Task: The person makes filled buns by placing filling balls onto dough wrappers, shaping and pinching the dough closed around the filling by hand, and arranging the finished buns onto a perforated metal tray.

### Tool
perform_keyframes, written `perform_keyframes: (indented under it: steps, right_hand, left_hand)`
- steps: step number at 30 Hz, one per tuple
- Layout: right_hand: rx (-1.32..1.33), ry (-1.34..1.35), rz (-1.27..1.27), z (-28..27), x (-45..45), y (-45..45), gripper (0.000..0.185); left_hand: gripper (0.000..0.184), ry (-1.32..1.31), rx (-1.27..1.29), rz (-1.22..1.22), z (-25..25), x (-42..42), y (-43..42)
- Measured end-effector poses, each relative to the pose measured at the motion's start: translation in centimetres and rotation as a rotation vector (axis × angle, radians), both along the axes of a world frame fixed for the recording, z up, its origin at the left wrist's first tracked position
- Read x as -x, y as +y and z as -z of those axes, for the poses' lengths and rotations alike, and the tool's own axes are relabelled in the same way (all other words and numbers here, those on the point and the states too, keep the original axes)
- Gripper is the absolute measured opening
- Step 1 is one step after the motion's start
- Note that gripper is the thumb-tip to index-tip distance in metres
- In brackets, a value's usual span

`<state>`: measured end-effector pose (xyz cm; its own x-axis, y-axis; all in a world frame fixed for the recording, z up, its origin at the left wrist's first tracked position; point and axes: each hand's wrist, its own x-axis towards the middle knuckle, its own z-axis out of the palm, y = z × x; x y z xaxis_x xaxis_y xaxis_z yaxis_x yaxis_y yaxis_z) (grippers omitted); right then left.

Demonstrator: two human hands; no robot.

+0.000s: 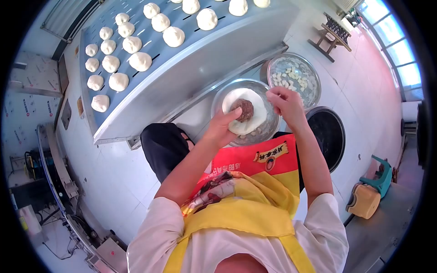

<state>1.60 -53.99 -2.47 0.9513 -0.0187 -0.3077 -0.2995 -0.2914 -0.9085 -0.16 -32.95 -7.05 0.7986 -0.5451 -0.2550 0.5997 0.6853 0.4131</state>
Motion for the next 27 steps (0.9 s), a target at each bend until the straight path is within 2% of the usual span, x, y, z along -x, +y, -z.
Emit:
perform_keyframes:
  steps: [3, 6, 9, 14, 16, 18, 22, 24, 27]
  right_hand:
    - [-0.457, 0.27, -0.081, 2.9, 0.0, 0.3, 0.017]
    - [-0.525, 0.187, -0.098, 3.1, 0.6, 1.0, 0.015]
    - [-0.363, 0.044, -0.152, 2.2, 1.3, 1.7, 0.013]
    - [-0.417, 0.001, -0.212, 1.8, 1.6, 2.3, 0.009]
    - [-0.328, -0.061, -0.245, 2.0, 1.8, 2.6, 0.009]
    - [-0.159, -0.129, -0.276, 2.1, 2.2, 3.0, 0.009]
    - [-0.145, -0.158, -0.177, 2.0, 2.3, 3.7, 0.01]
    - [-0.153, -0.102, -0.206, 1.9, 2.4, 3.7, 0.01]
    - [-0.115, -0.28, -0.271, 2.2, 2.7, 3.6, 0.011]
  left_hand:
    - [0.052, -0.012, -0.048, 0.042, -0.7, 1.3, 0.7]
    - [0.052, -0.045, -0.158, 0.052, -0.8, 2.1, 0.9]
    - [0.051, -0.091, -0.248, 0.055, -1.4, 2.1, 1.1]
    - [0.049, -0.161, -0.374, 0.096, -2.6, 2.1, 1.5]
    - [0.05, -0.198, -0.408, 0.157, -2.5, 2.0, 1.7]
    - [0.048, -0.223, -0.529, 0.072, -1.6, 2.3, 1.7]
    - [0.048, -0.307, -0.683, -0.081, -0.5, 2.9, 1.4]
    - [0.048, -0.322, -0.672, -0.064, -0.4, 3.0, 1.6]
    - [0.047, -0.312, -0.643, -0.002, -0.1, 2.4, 2.4]
